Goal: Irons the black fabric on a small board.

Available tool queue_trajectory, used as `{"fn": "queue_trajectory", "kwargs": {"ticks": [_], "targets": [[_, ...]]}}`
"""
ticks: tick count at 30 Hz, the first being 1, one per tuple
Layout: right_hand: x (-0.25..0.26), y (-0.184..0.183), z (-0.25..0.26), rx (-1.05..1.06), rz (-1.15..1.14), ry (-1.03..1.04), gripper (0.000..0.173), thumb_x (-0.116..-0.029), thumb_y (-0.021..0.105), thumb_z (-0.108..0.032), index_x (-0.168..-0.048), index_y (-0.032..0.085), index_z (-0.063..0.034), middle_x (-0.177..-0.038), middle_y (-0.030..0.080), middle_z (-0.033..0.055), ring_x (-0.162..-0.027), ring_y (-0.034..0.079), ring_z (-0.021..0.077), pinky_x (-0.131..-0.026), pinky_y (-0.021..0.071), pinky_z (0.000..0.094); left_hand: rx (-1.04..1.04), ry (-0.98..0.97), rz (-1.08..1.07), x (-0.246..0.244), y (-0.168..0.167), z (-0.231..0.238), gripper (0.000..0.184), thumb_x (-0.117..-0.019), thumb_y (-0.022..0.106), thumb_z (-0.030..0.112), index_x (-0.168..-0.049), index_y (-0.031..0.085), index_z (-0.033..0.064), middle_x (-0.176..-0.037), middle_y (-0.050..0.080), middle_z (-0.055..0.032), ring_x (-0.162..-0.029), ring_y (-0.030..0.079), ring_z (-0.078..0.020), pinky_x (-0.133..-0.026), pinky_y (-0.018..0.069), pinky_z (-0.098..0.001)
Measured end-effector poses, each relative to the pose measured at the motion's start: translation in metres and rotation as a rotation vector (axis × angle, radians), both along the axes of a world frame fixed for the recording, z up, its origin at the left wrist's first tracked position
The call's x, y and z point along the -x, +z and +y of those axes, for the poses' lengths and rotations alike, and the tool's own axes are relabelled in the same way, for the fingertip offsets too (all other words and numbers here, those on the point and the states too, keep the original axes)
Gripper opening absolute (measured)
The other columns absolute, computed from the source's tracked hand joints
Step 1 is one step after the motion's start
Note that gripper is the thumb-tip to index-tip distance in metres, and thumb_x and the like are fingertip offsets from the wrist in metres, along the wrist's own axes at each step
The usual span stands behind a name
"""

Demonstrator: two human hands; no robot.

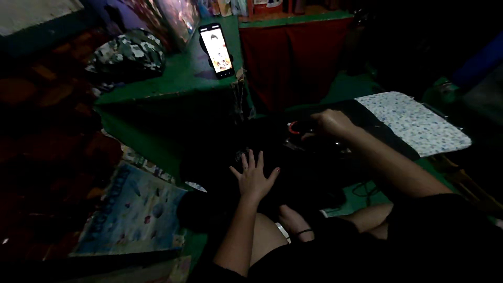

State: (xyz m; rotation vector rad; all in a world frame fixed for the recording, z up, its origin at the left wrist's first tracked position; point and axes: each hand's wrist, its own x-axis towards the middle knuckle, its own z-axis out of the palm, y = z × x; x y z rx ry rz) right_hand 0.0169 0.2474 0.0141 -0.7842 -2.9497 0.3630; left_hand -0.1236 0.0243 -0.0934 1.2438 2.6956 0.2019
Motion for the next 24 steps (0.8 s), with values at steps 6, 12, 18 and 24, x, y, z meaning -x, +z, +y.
{"fn": "queue_trajectory", "kwargs": {"ticks": [6,12,18,24], "targets": [[0.068,0.005,0.076,0.028,-0.015,-0.265,0.053,-0.0911,0.076,-0.051,-0.119,0.071,-0.0063,-0.117,0.071,0.0224,-0.113,0.066,0.0441,-0.092,0.0504,0.0691,0.069,-0.003,-0.016,-0.005,0.006,-0.001,0.088,-0.0941,0.028,0.082,-0.165,0.021,0.03,-0.173,0.011,-0.0082,-0.159,0.005,-0.0361,-0.117,-0.0034,-0.075],[0.104,0.013,0.107,0.076,-0.018,-0.488,0.057,-0.0913,0.076,-0.047,-0.116,0.069,0.0034,-0.126,0.066,0.0265,-0.121,0.063,0.0443,-0.096,0.049,0.0675,0.042,0.027,-0.036,-0.004,0.006,0.001,0.088,-0.0929,0.032,0.082,-0.164,0.024,0.0316,-0.173,0.013,-0.0047,-0.159,0.006,-0.0327,-0.119,-0.0028,-0.073],[0.084,0.002,0.115,0.103,-0.028,-0.285,0.06,-0.0907,0.077,-0.049,-0.118,0.069,0.0035,-0.121,0.067,0.0287,-0.119,0.063,0.0471,-0.098,0.0469,0.0705,0.029,0.044,-0.04,-0.003,0.003,0.001,0.09,-0.0913,0.034,0.084,-0.164,0.025,0.0312,-0.173,0.014,-0.0042,-0.159,0.007,-0.0328,-0.119,-0.0029,-0.0733],[-0.001,-0.003,0.056,0.129,-0.032,0.057,0.05,-0.0884,0.082,-0.041,-0.118,0.072,-0.0014,-0.109,0.072,0.0232,-0.106,0.068,0.0423,-0.095,0.0502,0.0664,0.003,0.035,-0.016,-0.007,0.001,-0.004,0.09,-0.0915,0.035,0.084,-0.164,0.027,0.0295,-0.172,0.015,-0.0061,-0.159,0.009,-0.0341,-0.118,-0.0029,-0.0739]]}}
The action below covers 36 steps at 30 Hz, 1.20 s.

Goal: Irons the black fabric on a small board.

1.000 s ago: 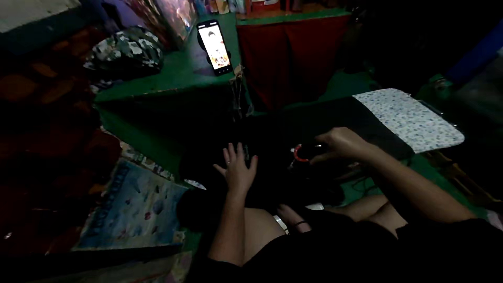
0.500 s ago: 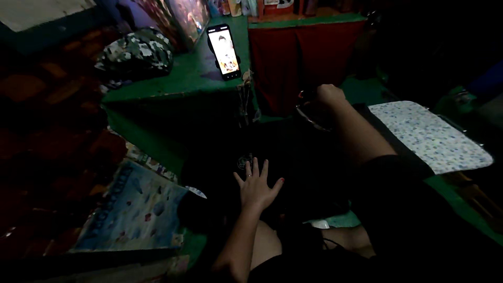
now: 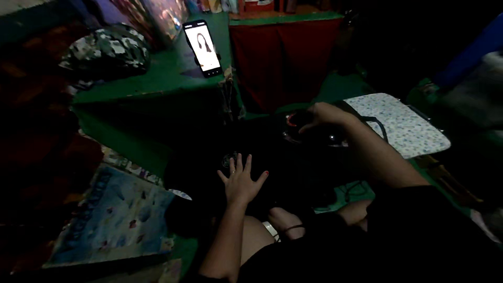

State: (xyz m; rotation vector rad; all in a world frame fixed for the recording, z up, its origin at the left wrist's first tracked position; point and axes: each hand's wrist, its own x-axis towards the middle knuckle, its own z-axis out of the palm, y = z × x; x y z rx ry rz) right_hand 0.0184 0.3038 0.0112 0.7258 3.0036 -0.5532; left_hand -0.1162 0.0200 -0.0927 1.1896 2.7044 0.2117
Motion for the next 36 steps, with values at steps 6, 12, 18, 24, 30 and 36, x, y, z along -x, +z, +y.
{"fn": "queue_trajectory", "kwargs": {"ticks": [6,12,18,24,30,36], "targets": [[-0.097,-0.009,-0.063,-0.01,0.039,0.099,0.039,-0.0799,0.089,-0.039,-0.094,0.075,-0.0052,-0.078,0.071,0.0117,-0.076,0.069,0.0311,-0.073,0.0549,0.059,0.0,-0.018,0.004,-0.006,-0.001,-0.005,0.092,-0.0922,0.035,0.082,-0.164,0.026,0.0263,-0.172,0.014,-0.0093,-0.159,0.008,-0.0367,-0.117,-0.0033,-0.0756],[-0.117,-0.019,-0.052,-0.133,0.131,-0.058,0.049,-0.0816,0.085,-0.048,-0.093,0.072,-0.0025,-0.074,0.068,0.0159,-0.073,0.069,0.037,-0.068,0.0527,0.0615,-0.004,-0.019,0.014,-0.008,-0.001,-0.004,0.092,-0.0937,0.034,0.081,-0.165,0.025,0.023,-0.172,0.013,-0.0106,-0.159,0.008,-0.0381,-0.116,-0.0032,-0.0769],[-0.068,-0.004,-0.003,-0.126,0.059,-0.406,0.051,-0.09,0.079,-0.047,-0.11,0.071,-0.0005,-0.102,0.071,0.0264,-0.101,0.068,0.0482,-0.085,0.0502,0.071,0.013,-0.021,0.011,-0.007,0.001,-0.002,0.091,-0.0944,0.033,0.08,-0.164,0.025,0.0233,-0.172,0.014,-0.0111,-0.158,0.009,-0.038,-0.117,-0.0025,-0.0758],[-0.019,0.01,0.071,-0.097,0.01,-0.615,0.06,-0.0912,0.076,-0.05,-0.117,0.068,0.0039,-0.119,0.067,0.0303,-0.116,0.063,0.0501,-0.094,0.0469,0.0723,0.002,-0.016,0.018,-0.007,0.003,-0.001,0.088,-0.0951,0.034,0.079,-0.164,0.026,0.0244,-0.172,0.017,-0.0104,-0.159,0.01,-0.0363,-0.117,-0.0009,-0.0749],[0.014,0.009,0.104,-0.107,0.016,-0.799,0.06,-0.0922,0.075,-0.048,-0.122,0.068,0.0036,-0.129,0.065,0.0278,-0.124,0.062,0.0455,-0.097,0.0484,0.0673,-0.011,-0.007,0.014,-0.006,0.005,0.0,0.087,-0.0947,0.035,0.079,-0.164,0.028,0.0259,-0.172,0.017,-0.0072,-0.159,0.011,-0.0357,-0.118,-0.0003,-0.074],[0.005,0.011,0.099,-0.052,0.005,-0.795,0.061,-0.0939,0.073,-0.048,-0.123,0.066,0.005,-0.131,0.064,0.0286,-0.125,0.061,0.046,-0.097,0.0486,0.0669,-0.024,0.005,0.002,-0.005,0.003,-0.002,0.087,-0.0935,0.039,0.079,-0.163,0.028,0.0276,-0.172,0.016,-0.0049,-0.159,0.01,-0.0338,-0.119,-0.0002,-0.0731]]}}
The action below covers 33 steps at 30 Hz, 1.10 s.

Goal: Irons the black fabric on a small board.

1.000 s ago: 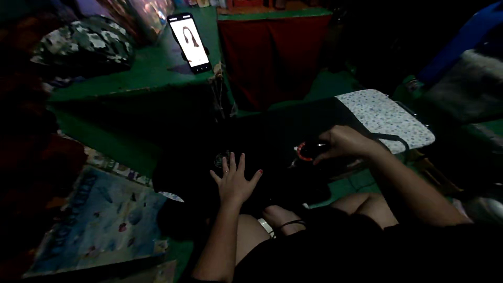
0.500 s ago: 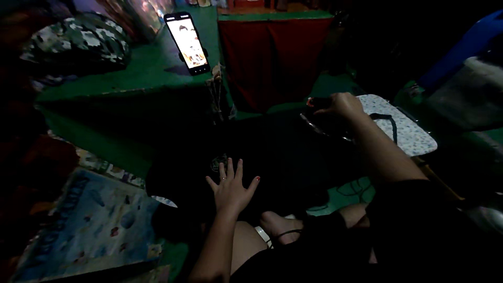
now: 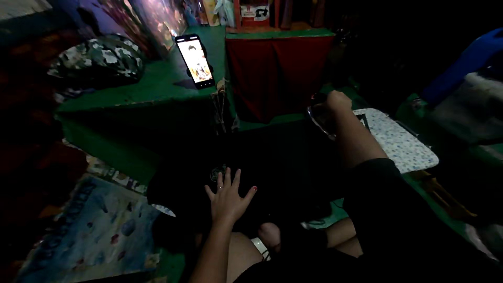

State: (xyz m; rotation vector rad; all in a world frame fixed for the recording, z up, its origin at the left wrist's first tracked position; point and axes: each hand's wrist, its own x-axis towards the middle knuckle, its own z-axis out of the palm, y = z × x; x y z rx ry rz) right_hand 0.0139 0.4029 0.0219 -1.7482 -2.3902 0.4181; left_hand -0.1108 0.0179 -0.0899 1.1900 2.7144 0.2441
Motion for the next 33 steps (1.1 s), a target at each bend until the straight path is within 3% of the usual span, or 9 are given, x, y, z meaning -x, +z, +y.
{"fn": "queue_trajectory", "kwargs": {"ticks": [5,7,11,15,19,21,24,28,33], "targets": [[-0.039,-0.003,-0.026,0.037,0.005,0.165,0.063,-0.0917,0.077,-0.046,-0.123,0.065,0.0068,-0.127,0.064,0.0319,-0.123,0.06,0.0496,-0.099,0.0457,0.0705,-0.009,-0.006,-0.003,-0.001,-0.001,-0.003,0.088,-0.0936,0.041,0.078,-0.163,0.028,0.0271,-0.172,0.016,-0.0062,-0.159,0.01,-0.0347,-0.119,-0.0006,-0.0731],[-0.064,-0.009,-0.039,0.043,0.055,0.333,0.056,-0.0895,0.081,-0.042,-0.116,0.068,0.0069,-0.117,0.067,0.0318,-0.114,0.063,0.0508,-0.096,0.0457,0.0726,-0.019,-0.013,0.002,-0.002,-0.002,-0.004,0.087,-0.0937,0.041,0.078,-0.163,0.029,0.0267,-0.172,0.016,-0.0075,-0.159,0.01,-0.0354,-0.118,-0.0003,-0.074],[-0.114,-0.018,-0.083,0.072,0.079,0.605,0.043,-0.0833,0.087,-0.037,-0.104,0.074,-0.0013,-0.098,0.072,0.0205,-0.096,0.069,0.04,-0.086,0.0508,0.0677,-0.064,-0.035,0.042,-0.003,-0.009,-0.008,0.089,-0.0936,0.041,0.078,-0.163,0.03,0.0237,-0.171,0.019,-0.0105,-0.158,0.013,-0.039,-0.116,0.001,-0.0768],[-0.161,-0.035,-0.122,0.023,0.1,0.711,0.037,-0.0789,0.09,-0.037,-0.093,0.075,-0.0065,-0.079,0.071,0.0117,-0.078,0.068,0.0319,-0.074,0.0534,0.0616,-0.087,-0.053,0.059,-0.008,-0.011,-0.011,0.09,-0.0945,0.04,0.077,-0.163,0.031,0.0188,-0.17,0.021,-0.0149,-0.156,0.014,-0.0438,-0.113,0.0008,-0.08],[-0.179,-0.036,-0.139,-0.01,0.119,0.621,0.047,-0.0796,0.087,-0.046,-0.095,0.073,-0.0037,-0.079,0.07,0.0149,-0.08,0.069,0.0351,-0.075,0.0522,0.0619,-0.1,-0.075,0.052,-0.026,-0.006,-0.001,0.086,-0.0981,0.045,0.068,-0.162,0.03,0.013,-0.17,0.015,-0.0225,-0.155,0.012,-0.049,-0.109,0.003,-0.0849],[-0.177,-0.039,-0.137,-0.104,0.138,0.572,0.049,-0.0808,0.085,-0.047,-0.092,0.07,-0.0017,-0.076,0.068,0.0161,-0.077,0.068,0.0363,-0.072,0.0518,0.0614,-0.147,-0.166,0.075,-0.039,-0.01,0.01,0.087,-0.0956,0.048,0.07,-0.161,0.034,0.0145,-0.17,0.016,-0.0201,-0.155,0.014,-0.048,-0.109,0.0039,-0.085],[-0.163,-0.04,-0.125,-0.296,0.126,0.492,0.051,-0.0838,0.083,-0.046,-0.09,0.068,0.0029,-0.075,0.067,0.021,-0.075,0.069,0.0424,-0.067,0.0522,0.0632,-0.119,-0.28,0.136,-0.05,-0.016,0.025,0.09,-0.0926,0.038,0.079,-0.161,0.036,0.0197,-0.17,0.02,-0.0149,-0.156,0.017,-0.0437,-0.111,0.0037,-0.0827],[-0.136,-0.028,-0.085,-0.218,0.015,0.282,0.054,-0.0889,0.078,-0.05,-0.103,0.07,0.0012,-0.092,0.071,0.0248,-0.093,0.07,0.0461,-0.08,0.0525,0.0663,-0.009,-0.282,0.11,-0.049,-0.012,0.03,0.091,-0.0924,0.034,0.081,-0.163,0.031,0.0236,-0.17,0.02,-0.0135,-0.157,0.015,-0.0419,-0.113,0.0034,-0.0801],[-0.102,-0.015,-0.017,-0.139,-0.03,0.133,0.059,-0.0908,0.075,-0.054,-0.117,0.069,-0.0015,-0.11,0.071,0.0259,-0.109,0.067,0.0461,-0.089,0.0514,0.067,-0.031,-0.266,0.144,-0.048,-0.015,0.031,0.092,-0.0908,0.031,0.083,-0.161,0.036,0.0244,-0.169,0.026,-0.0121,-0.156,0.019,-0.0429,-0.113,0.0066,-0.0803]]}}
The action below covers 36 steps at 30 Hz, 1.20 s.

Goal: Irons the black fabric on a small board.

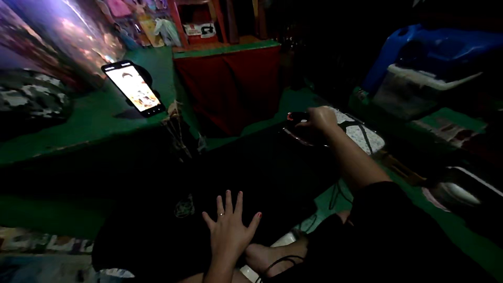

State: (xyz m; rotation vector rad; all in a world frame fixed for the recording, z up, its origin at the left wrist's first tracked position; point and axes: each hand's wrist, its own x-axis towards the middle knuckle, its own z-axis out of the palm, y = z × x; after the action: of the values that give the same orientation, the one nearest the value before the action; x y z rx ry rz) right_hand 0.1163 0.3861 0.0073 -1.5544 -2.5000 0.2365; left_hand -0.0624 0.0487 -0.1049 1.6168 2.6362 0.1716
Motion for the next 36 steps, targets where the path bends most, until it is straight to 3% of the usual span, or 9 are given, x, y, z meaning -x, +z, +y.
{"fn": "queue_trajectory", "kwargs": {"ticks": [6,10,13,18,26,32,36], "targets": [[0.048,0.002,0.06,0.053,0.056,-0.194,0.055,-0.0929,0.075,-0.047,-0.117,0.07,0.0014,-0.122,0.069,0.0263,-0.117,0.065,0.0452,-0.093,0.0514,0.0671,0.001,0.029,0.003,0.001,0.002,0.003,0.092,-0.0895,0.033,0.084,-0.16,0.039,0.0258,-0.169,0.027,-0.009,-0.156,0.021,-0.0412,-0.114,0.0084,-0.0785],[0.07,0.01,0.061,0.113,0.078,-0.28,0.053,-0.0956,0.073,-0.04,-0.123,0.067,0.0051,-0.129,0.065,0.0277,-0.123,0.062,0.0452,-0.096,0.0503,0.0658,-0.01,0.042,-0.003,0.004,0.002,0.005,0.092,-0.0881,0.035,0.085,-0.159,0.04,0.0265,-0.169,0.028,-0.0068,-0.156,0.021,-0.0391,-0.115,0.0089,-0.0772],[0.067,0.008,0.058,0.105,0.073,-0.27,0.053,-0.0961,0.072,-0.04,-0.124,0.066,0.0052,-0.13,0.065,0.0277,-0.123,0.062,0.0454,-0.096,0.0504,0.0659,0.041,0.058,-0.031,0.003,0.003,0.005,0.096,-0.0861,0.037,0.088,-0.161,0.035,0.0279,-0.171,0.024,-0.0041,-0.158,0.016,-0.0365,-0.117,0.0056,-0.0755],[0.036,0.004,0.03,0.086,0.074,-0.22,0.05,-0.0962,0.071,-0.041,-0.118,0.068,0.0044,-0.123,0.067,0.0291,-0.118,0.064,0.048,-0.093,0.0504,0.0688,0.03,0.051,-0.054,0.0,0.004,0.0,0.097,-0.0859,0.039,0.087,-0.162,0.033,0.0272,-0.171,0.022,-0.0052,-0.158,0.015,-0.0359,-0.117,0.0045,-0.0749],[-0.04,-0.002,-0.038,0.07,-0.024,-0.18,0.059,-0.0944,0.072,-0.051,-0.115,0.067,0.0044,-0.113,0.068,0.0307,-0.11,0.066,0.05,-0.087,0.0514,0.0693,0.033,0.021,-0.073,-0.003,0.005,-0.007,0.098,-0.0871,0.036,0.087,-0.163,0.03,0.0259,-0.171,0.022,-0.0079,-0.158,0.014,-0.0371,-0.117,0.0033,-0.0753],[-0.096,-0.006,-0.094,0.047,-0.014,-0.212,0.057,-0.0932,0.076,-0.047,-0.11,0.066,0.0067,-0.104,0.068,0.0334,-0.103,0.066,0.0537,-0.082,0.0497,0.072,0.052,0.021,-0.087,-0.004,0.005,-0.008,0.099,-0.0871,0.036,0.088,-0.163,0.028,0.0256,-0.171,0.02,-0.0089,-0.158,0.012,-0.0367,-0.117,0.0012,-0.0749],[-0.119,-0.011,-0.118,0.03,0.024,-0.15,0.048,-0.0918,0.078,-0.042,-0.1,0.066,0.0043,-0.088,0.067,0.0288,-0.088,0.067,0.0504,-0.074,0.0498,0.0697,0.084,0.024,-0.085,-0.004,0.007,-0.006,0.1,-0.0873,0.036,0.087,-0.164,0.026,0.0247,-0.172,0.017,-0.0091,-0.158,0.011,-0.0375,-0.117,0.0006,-0.0753]]}}
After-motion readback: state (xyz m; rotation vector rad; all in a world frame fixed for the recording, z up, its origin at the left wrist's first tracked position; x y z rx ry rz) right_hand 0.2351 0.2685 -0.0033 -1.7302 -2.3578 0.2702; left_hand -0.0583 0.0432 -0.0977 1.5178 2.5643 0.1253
